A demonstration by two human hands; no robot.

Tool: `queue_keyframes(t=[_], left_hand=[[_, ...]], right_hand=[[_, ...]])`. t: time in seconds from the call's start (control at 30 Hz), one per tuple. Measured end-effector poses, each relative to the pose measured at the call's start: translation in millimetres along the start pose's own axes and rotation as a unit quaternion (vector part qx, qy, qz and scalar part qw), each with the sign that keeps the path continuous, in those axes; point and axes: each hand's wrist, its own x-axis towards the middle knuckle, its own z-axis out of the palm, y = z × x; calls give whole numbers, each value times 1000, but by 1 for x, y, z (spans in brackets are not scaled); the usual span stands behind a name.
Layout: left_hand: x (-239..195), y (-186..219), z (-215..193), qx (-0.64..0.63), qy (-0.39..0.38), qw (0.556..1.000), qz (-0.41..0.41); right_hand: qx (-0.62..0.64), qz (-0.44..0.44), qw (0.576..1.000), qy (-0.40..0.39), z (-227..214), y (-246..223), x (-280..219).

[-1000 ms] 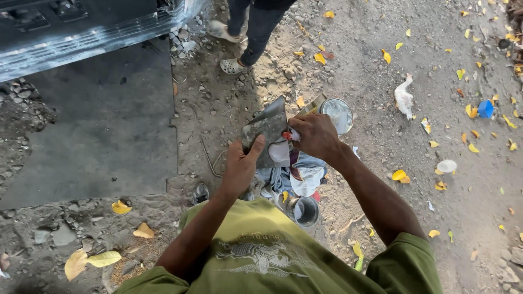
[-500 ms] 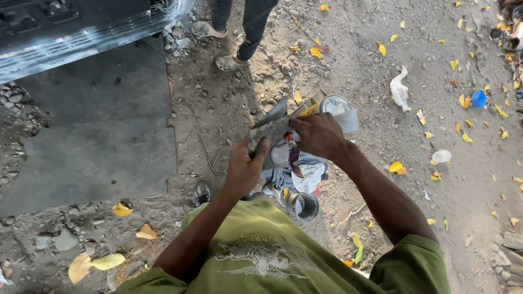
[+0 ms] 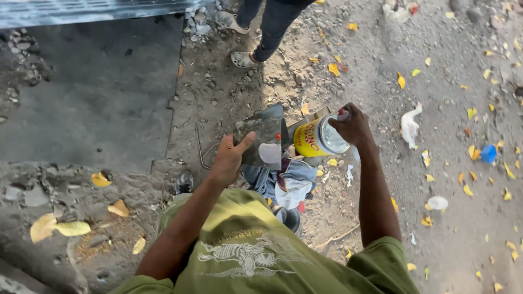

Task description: The person scoops a pink body filler from a can onto a metal palette knife and applies it to a damaged area on the front bumper of a white car. They use a smaller scraper to spread and smooth the filler over the surface.

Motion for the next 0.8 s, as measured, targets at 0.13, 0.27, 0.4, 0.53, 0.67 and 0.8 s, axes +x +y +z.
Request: queue_keyframes(t=[0.13,0.27,0.4,0.53,0.67,0.8], left_hand=[[9,-31,-1,-1,45,999,16],[9,-38,21,175,73,978,86],[11,-37,43,383,85,915,98],[12,-32,64,403,74,907,99],[14,-30,78,373,60,916,134],[15,-29,86,381,63,912,136]], right_hand=[[35,-39,999,-11,19,8,-5],[10,-251,966,-62,-5,-73,-44],[-132,-324,934,-69,-27,-104,-51],[-157,-376,912,-38,-29,-95,-47],[-177,-375,908,-52,-35,-93,-46],[-189,-365,909,-67,-43,-100,-44]])
